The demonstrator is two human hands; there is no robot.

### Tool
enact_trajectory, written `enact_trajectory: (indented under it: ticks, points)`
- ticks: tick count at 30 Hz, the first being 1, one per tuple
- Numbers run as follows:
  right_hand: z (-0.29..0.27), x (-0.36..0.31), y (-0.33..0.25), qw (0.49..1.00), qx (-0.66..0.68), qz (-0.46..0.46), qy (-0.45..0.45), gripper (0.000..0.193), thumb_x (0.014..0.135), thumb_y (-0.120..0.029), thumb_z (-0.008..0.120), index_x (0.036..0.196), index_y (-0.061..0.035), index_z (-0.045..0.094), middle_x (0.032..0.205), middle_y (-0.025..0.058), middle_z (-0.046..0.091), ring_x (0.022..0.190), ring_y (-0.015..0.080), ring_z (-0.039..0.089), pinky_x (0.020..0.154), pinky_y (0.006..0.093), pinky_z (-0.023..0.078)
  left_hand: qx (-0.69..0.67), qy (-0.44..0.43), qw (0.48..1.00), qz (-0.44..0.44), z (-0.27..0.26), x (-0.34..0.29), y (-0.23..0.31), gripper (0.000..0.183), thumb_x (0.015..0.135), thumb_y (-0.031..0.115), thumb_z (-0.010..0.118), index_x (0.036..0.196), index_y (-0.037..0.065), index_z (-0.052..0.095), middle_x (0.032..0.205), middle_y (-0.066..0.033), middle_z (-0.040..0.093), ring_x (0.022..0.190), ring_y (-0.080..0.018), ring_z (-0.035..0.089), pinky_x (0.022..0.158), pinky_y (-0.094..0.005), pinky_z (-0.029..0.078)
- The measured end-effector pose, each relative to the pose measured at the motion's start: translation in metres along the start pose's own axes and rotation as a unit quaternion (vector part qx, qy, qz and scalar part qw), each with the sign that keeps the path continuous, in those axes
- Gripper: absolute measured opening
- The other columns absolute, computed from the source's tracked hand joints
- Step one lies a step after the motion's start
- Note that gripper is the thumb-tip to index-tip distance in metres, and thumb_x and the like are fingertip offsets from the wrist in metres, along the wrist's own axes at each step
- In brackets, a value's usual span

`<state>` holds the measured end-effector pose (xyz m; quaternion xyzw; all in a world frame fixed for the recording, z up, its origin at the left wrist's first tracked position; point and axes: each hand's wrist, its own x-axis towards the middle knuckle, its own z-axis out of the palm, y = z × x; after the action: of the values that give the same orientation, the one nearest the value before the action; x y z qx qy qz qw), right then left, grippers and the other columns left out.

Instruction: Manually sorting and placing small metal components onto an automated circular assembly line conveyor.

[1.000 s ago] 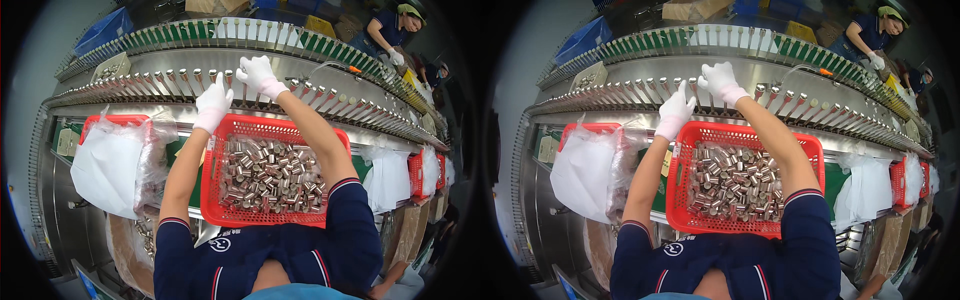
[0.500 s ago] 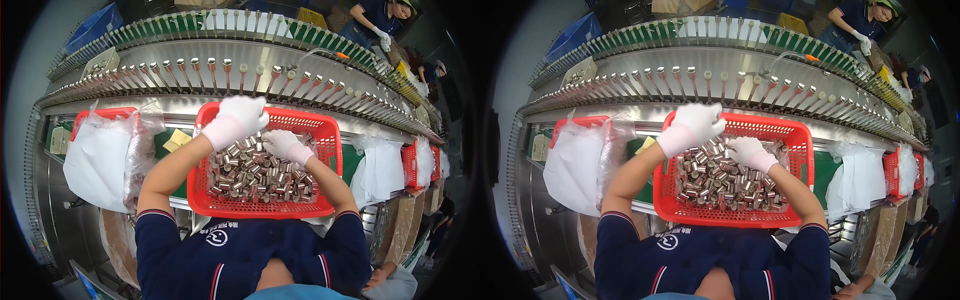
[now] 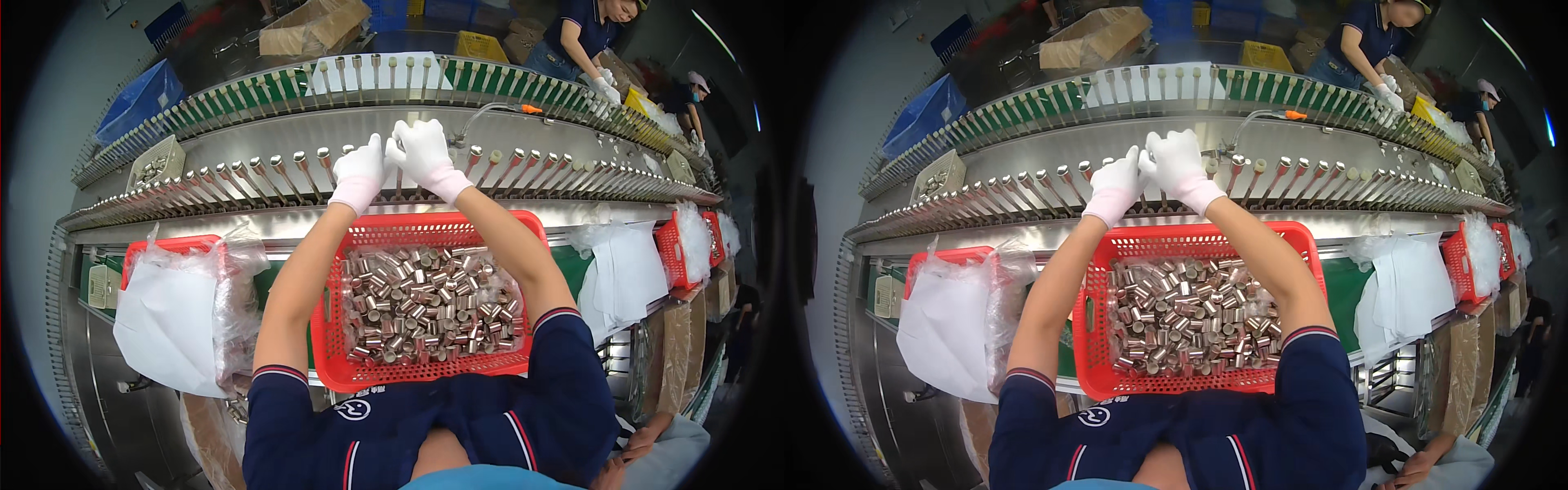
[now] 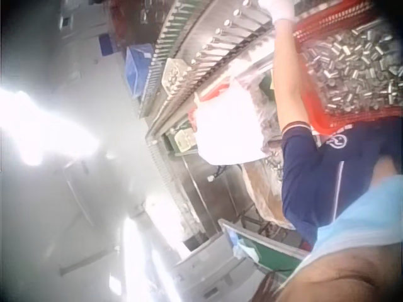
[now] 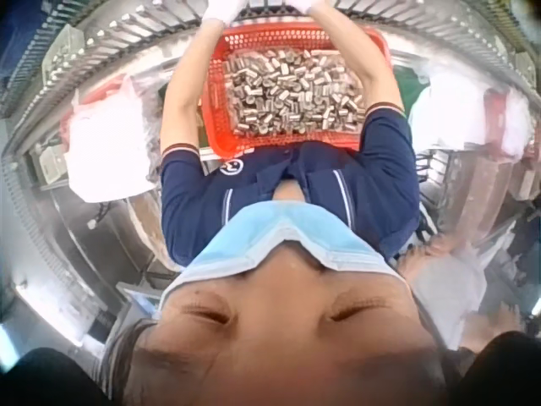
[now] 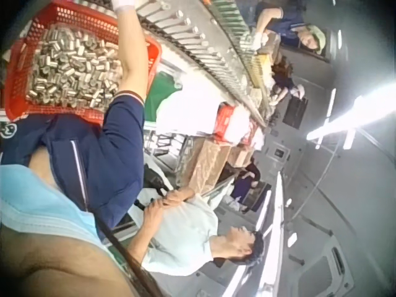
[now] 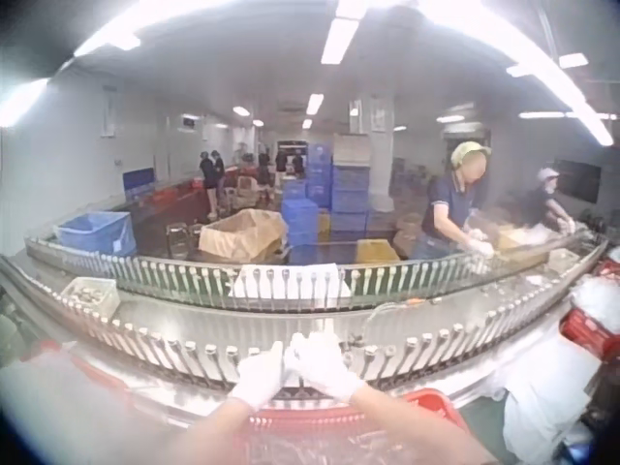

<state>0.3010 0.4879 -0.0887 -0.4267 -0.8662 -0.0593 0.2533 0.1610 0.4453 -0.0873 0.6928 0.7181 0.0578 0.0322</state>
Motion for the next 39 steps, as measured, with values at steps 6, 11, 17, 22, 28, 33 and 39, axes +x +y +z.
enact_trajectory:
  ticks: [6,11,17,22,28,33,39]
  points:
    - [-0.106,-0.093,-0.038,0.979,0.120,-0.025,-0.163,0.023,0.086,-0.030,0.060,0.079,-0.0086,0.057,0.059,0.0129,0.060,0.059,0.0332,0.060,0.065,0.0450,0.045,-0.005,0.003,0.998,-0.068,0.026,0.036,0.011,0.022,0.090,0.025,0.054,0.098,0.010,0.067,0.092,-0.0137,0.073,0.092,-0.0305,0.070,0.086,-0.0421,0.048]
    - [-0.042,-0.232,0.007,0.882,0.114,0.071,-0.452,0.039,0.089,-0.044,0.053,0.102,-0.0082,0.061,0.095,0.0202,0.067,0.092,0.0338,0.065,0.085,0.0472,0.050,-0.116,0.191,0.951,0.213,-0.068,-0.048,0.102,0.019,0.090,0.026,0.052,0.086,0.008,0.057,0.064,-0.0147,0.064,0.055,-0.0365,0.064,0.052,-0.0472,0.050]
    - [-0.023,-0.117,0.010,0.990,0.105,0.087,-0.029,0.034,0.087,-0.028,0.060,0.117,-0.0115,0.060,0.091,0.0129,0.065,0.088,0.0323,0.062,0.078,0.0463,0.050,-0.005,-0.413,0.889,0.197,0.034,-0.165,0.057,0.040,0.088,0.038,0.051,0.098,0.004,0.068,0.091,-0.0194,0.070,0.086,-0.0343,0.069,0.081,-0.0453,0.053]
    - [0.008,-0.017,0.035,0.998,-0.053,0.031,-0.017,0.041,0.083,-0.038,0.062,0.116,-0.0130,0.061,0.083,0.0103,0.064,0.081,0.0290,0.061,0.073,0.0421,0.044,-0.015,-0.328,0.935,0.137,0.050,-0.136,0.037,0.043,0.088,0.038,0.051,0.111,0.004,0.064,0.102,-0.0201,0.069,0.095,-0.0343,0.067,0.085,-0.0457,0.052]
    - [-0.016,-0.041,0.062,0.991,-0.002,0.097,0.097,0.022,0.077,-0.034,0.062,0.071,-0.0126,0.059,0.066,0.0099,0.061,0.068,0.0284,0.061,0.068,0.0417,0.043,-0.030,0.102,0.992,0.071,0.013,-0.012,0.066,0.047,0.089,0.038,0.055,0.123,0.006,0.050,0.091,-0.0206,0.069,0.080,-0.0354,0.069,0.069,-0.0491,0.054]
    - [-0.126,-0.100,-0.018,0.993,0.095,0.005,0.063,0.024,0.081,-0.034,0.061,0.075,-0.0107,0.060,0.062,0.0124,0.058,0.063,0.0312,0.060,0.063,0.0429,0.043,-0.009,-0.016,1.000,-0.001,0.048,0.046,0.083,0.029,0.089,0.033,0.054,0.097,0.007,0.065,0.096,-0.0176,0.072,0.091,-0.0337,0.070,0.079,-0.0445,0.053]
    - [-0.055,-0.285,-0.046,0.925,0.096,0.312,-0.192,0.027,0.084,-0.031,0.060,0.098,-0.0098,0.068,0.077,0.0132,0.065,0.083,0.0329,0.066,0.075,0.0469,0.051,0.022,0.029,0.998,0.046,0.035,0.056,0.155,0.027,0.090,0.029,0.051,0.099,0.008,0.064,0.094,-0.0156,0.072,0.087,-0.0340,0.070,0.078,-0.0460,0.053]
